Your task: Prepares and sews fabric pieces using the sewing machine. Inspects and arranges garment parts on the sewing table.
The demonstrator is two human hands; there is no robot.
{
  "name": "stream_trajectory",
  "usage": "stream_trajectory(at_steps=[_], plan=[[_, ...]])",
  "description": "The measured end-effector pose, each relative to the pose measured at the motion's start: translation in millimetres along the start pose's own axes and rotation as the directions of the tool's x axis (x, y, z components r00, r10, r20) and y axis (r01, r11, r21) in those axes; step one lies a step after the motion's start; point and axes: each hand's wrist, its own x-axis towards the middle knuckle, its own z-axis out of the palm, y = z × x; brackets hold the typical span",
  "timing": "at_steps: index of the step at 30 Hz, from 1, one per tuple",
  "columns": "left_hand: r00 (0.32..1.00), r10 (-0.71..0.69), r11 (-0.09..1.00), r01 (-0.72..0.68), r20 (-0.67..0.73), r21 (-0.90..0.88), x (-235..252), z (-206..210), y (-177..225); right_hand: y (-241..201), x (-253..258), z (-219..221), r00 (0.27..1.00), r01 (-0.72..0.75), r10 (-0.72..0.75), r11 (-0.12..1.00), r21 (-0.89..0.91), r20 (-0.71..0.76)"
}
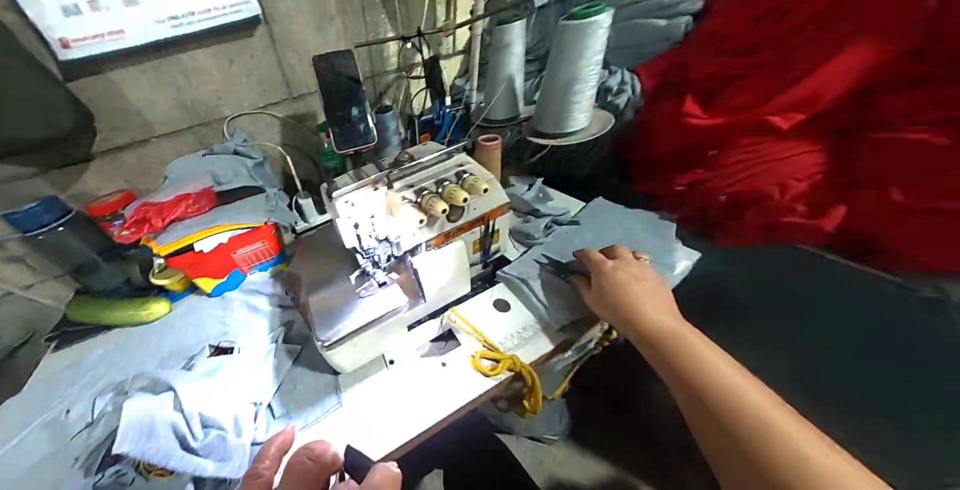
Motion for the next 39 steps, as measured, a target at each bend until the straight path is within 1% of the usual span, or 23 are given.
stream_trajectory(at_steps=[2, 4, 7, 9, 10, 11, 13, 14, 16, 18, 19, 20, 22, 23, 24, 25, 26, 28, 30, 32, 35, 37, 39], plan=[[0.998, 0.058, 0.996, -0.055, 0.036, -0.069, 19.6, -12.5, 4.4, 11.5, 12.8, 4.0, 0.995, -0.028, 0.034, 0.998, -0.060, 0.094], [0.990, 0.143, 0.988, -0.143, 0.004, -0.059, 41.6, -16.8, 7.1, 15.6, 16.9, 5.1, 0.991, 0.025, -0.018, 0.999, -0.046, 0.133], [0.966, 0.230, 0.970, -0.237, -0.120, -0.047, 79.9, -13.0, 18.9, 24.2, 11.4, 10.3, 0.992, 0.102, -0.105, 0.994, 0.048, 0.065], [0.956, 0.240, 0.953, -0.265, -0.170, -0.149, 107.7, -8.7, 31.4, 29.3, 6.0, 14.8, 0.991, 0.133, -0.133, 0.984, 0.114, -0.008], [0.947, 0.246, 0.933, -0.289, -0.207, -0.214, 123.0, -4.5, 36.2, 29.1, 3.1, 14.8, 0.989, 0.148, -0.148, 0.980, 0.133, -0.013], [0.930, 0.261, 0.902, -0.330, -0.257, -0.279, 139.3, 3.2, 37.4, 26.2, 0.5, 12.3, 0.989, 0.146, -0.150, 0.980, 0.136, 0.016], [0.906, 0.260, 0.828, -0.387, -0.334, -0.406, 176.0, 30.5, 28.6, 17.9, -0.7, 1.2, 0.981, 0.046, -0.066, 0.992, 0.114, 0.183], [0.927, 0.207, 0.806, -0.343, -0.314, -0.482, 193.3, 44.0, 23.8, 17.2, 2.2, -3.8, 0.964, -0.022, -0.013, 0.991, 0.128, 0.267], [0.983, 0.060, 0.787, -0.152, -0.172, -0.598, 222.8, 67.5, 13.8, 27.8, 11.0, -6.8, 0.942, -0.112, 0.037, 0.972, 0.208, 0.333], [0.996, -0.093, 0.795, 0.072, -0.005, -0.602, 242.6, 89.2, 1.4, 45.8, 13.9, -6.1, 0.961, -0.120, 0.016, 0.923, 0.366, 0.275], [0.988, -0.153, 0.810, 0.142, 0.028, -0.569, 247.8, 100.3, -4.3, 52.4, 11.9, -10.2, 0.970, -0.136, 0.021, 0.871, 0.471, 0.241], [0.979, -0.199, 0.822, 0.186, 0.034, -0.539, 250.4, 109.6, -8.1, 54.8, 7.0, -17.6, 0.972, -0.184, 0.059, 0.791, 0.584, 0.227], [0.964, -0.265, 0.826, 0.219, -0.015, -0.519, 253.0, 122.2, -11.5, 50.0, -6.8, -35.0, 0.952, -0.302, 0.124, 0.534, 0.790, 0.280], [0.955, -0.291, 0.819, 0.220, -0.053, -0.529, 254.0, 125.3, -12.2, 44.9, -14.5, -43.2, 0.941, -0.335, 0.085, 0.402, 0.853, 0.329], [0.946, -0.313, 0.812, 0.221, -0.082, -0.540, 255.4, 126.4, -12.6, 39.3, -22.9, -48.0, 0.930, -0.347, -0.007, 0.309, 0.885, 0.368], [0.939, -0.329, 0.809, 0.225, -0.100, -0.543, 256.9, 126.6, -13.0, 32.5, -30.4, -49.3, 0.908, -0.360, -0.117, 0.268, 0.893, 0.401], [0.935, -0.337, 0.814, 0.229, -0.111, -0.534, 258.4, 126.7, -13.2, 24.6, -36.0, -48.3, 0.867, -0.385, -0.222, 0.269, 0.883, 0.446], [0.935, -0.333, 0.830, 0.229, -0.123, -0.509, 259.4, 127.6, -14.6, 4.5, -40.9, -42.1, 0.760, -0.432, -0.378, 0.316, 0.845, 0.529], [0.935, -0.330, 0.830, 0.221, -0.131, -0.512, 257.6, 127.1, -16.6, -14.7, -40.9, -35.4, 0.687, -0.456, -0.446, 0.351, 0.818, 0.574], [0.934, -0.334, 0.818, 0.220, -0.129, -0.532, 255.3, 125.1, -17.9, -28.9, -38.4, -30.4, 0.662, -0.500, -0.428, 0.358, 0.788, 0.615], [0.941, -0.313, 0.822, 0.199, -0.131, -0.534, 250.2, 123.4, -19.7, -43.6, -34.1, -26.3, 0.646, -0.577, -0.346, 0.361, 0.732, 0.680], [0.946, -0.286, 0.847, 0.175, -0.152, -0.501, 247.2, 123.0, -21.4, -49.2, -32.9, -24.6, 0.640, -0.605, -0.293, 0.377, 0.701, 0.710], [0.952, -0.250, 0.886, 0.150, -0.177, -0.439, 244.9, 122.9, -21.6, -52.0, -33.4, -21.9, 0.654, -0.626, -0.235, 0.365, 0.689, 0.719]])
